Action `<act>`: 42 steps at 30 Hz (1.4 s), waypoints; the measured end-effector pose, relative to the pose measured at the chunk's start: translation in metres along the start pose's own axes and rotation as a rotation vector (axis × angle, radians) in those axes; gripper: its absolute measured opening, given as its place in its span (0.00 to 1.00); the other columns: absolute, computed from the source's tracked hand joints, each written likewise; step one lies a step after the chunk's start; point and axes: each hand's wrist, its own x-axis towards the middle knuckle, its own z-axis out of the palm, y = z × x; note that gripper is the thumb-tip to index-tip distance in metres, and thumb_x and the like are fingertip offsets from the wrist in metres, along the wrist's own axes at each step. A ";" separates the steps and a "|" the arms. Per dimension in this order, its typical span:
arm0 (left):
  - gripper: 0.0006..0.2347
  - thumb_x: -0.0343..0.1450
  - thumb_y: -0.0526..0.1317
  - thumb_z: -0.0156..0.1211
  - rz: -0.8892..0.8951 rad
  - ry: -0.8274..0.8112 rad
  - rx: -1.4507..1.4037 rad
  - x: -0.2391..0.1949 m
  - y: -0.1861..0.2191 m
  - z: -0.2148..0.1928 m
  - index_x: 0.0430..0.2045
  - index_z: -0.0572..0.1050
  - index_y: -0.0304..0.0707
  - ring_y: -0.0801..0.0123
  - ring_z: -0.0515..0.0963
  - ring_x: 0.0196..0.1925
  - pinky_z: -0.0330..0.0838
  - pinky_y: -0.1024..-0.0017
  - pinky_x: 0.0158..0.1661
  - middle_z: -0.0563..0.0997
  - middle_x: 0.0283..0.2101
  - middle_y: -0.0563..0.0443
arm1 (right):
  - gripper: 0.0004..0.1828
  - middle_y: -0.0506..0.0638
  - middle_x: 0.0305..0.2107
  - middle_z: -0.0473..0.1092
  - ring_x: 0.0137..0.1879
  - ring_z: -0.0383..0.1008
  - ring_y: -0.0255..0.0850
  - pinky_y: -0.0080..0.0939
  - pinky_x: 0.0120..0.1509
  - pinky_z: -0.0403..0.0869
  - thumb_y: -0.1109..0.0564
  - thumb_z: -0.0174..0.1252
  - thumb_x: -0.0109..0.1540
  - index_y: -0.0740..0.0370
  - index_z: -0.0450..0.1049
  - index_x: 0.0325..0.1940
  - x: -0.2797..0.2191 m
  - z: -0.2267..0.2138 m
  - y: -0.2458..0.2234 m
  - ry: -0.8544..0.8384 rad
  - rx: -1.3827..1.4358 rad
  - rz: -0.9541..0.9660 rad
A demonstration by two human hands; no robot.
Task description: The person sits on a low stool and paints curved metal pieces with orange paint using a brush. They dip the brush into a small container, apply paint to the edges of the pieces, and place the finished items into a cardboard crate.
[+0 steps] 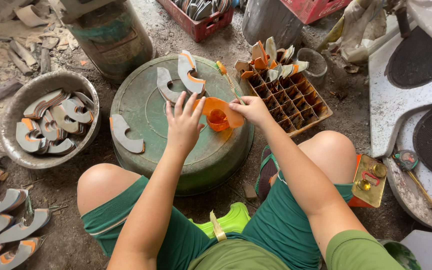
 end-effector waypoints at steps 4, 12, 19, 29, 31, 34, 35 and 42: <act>0.40 0.54 0.45 0.77 0.025 -0.086 0.020 -0.002 0.006 0.008 0.65 0.66 0.46 0.56 0.62 0.70 0.50 0.38 0.66 0.69 0.65 0.52 | 0.15 0.45 0.31 0.77 0.33 0.73 0.30 0.34 0.37 0.72 0.49 0.67 0.60 0.63 0.82 0.44 -0.004 -0.003 -0.003 -0.110 -0.012 0.085; 0.32 0.59 0.46 0.77 -0.084 0.002 0.082 -0.007 0.002 0.029 0.57 0.69 0.45 0.67 0.76 0.53 0.64 0.58 0.54 0.75 0.51 0.56 | 0.20 0.46 0.27 0.70 0.31 0.65 0.32 0.36 0.36 0.64 0.44 0.67 0.65 0.64 0.83 0.49 0.002 0.000 0.001 0.049 -0.169 -0.012; 0.36 0.55 0.56 0.80 -0.582 -0.419 -0.035 -0.004 -0.017 0.036 0.47 0.66 0.36 0.53 0.83 0.44 0.74 0.54 0.43 0.75 0.48 0.46 | 0.16 0.52 0.31 0.76 0.38 0.77 0.49 0.52 0.41 0.74 0.44 0.56 0.66 0.54 0.81 0.49 -0.005 -0.005 -0.016 -0.039 -1.012 0.144; 0.37 0.52 0.52 0.83 -0.674 -0.367 -0.293 -0.011 -0.031 0.051 0.45 0.63 0.31 0.46 0.82 0.47 0.80 0.59 0.42 0.74 0.49 0.36 | 0.09 0.57 0.40 0.77 0.46 0.81 0.51 0.48 0.45 0.79 0.59 0.58 0.60 0.59 0.83 0.38 0.033 0.059 0.014 -0.161 -1.545 -0.120; 0.36 0.53 0.51 0.83 -0.686 -0.370 -0.312 -0.013 -0.032 0.054 0.45 0.63 0.31 0.45 0.81 0.47 0.80 0.59 0.42 0.74 0.49 0.35 | 0.09 0.56 0.39 0.77 0.47 0.80 0.51 0.49 0.46 0.79 0.59 0.58 0.60 0.60 0.83 0.40 0.032 0.056 0.007 -0.188 -1.497 -0.044; 0.35 0.55 0.49 0.82 -0.700 -0.368 -0.354 -0.014 -0.035 0.066 0.45 0.63 0.29 0.43 0.81 0.47 0.79 0.57 0.43 0.74 0.49 0.33 | 0.11 0.55 0.36 0.78 0.43 0.79 0.50 0.51 0.45 0.77 0.55 0.55 0.64 0.60 0.82 0.43 0.019 0.030 -0.004 -0.176 -1.351 0.057; 0.34 0.55 0.48 0.82 -0.702 -0.370 -0.367 -0.016 -0.034 0.070 0.45 0.63 0.29 0.43 0.81 0.48 0.79 0.57 0.44 0.74 0.49 0.32 | 0.12 0.55 0.34 0.78 0.41 0.78 0.50 0.52 0.44 0.76 0.54 0.54 0.65 0.60 0.82 0.44 0.011 0.020 -0.006 -0.164 -1.293 0.087; 0.32 0.56 0.46 0.79 -0.775 -0.421 -0.432 -0.013 -0.031 0.096 0.44 0.64 0.26 0.44 0.81 0.47 0.80 0.58 0.44 0.74 0.49 0.29 | 0.16 0.49 0.30 0.79 0.22 0.68 0.33 0.35 0.24 0.65 0.52 0.51 0.68 0.62 0.80 0.50 -0.035 -0.028 0.027 -0.023 -0.292 0.383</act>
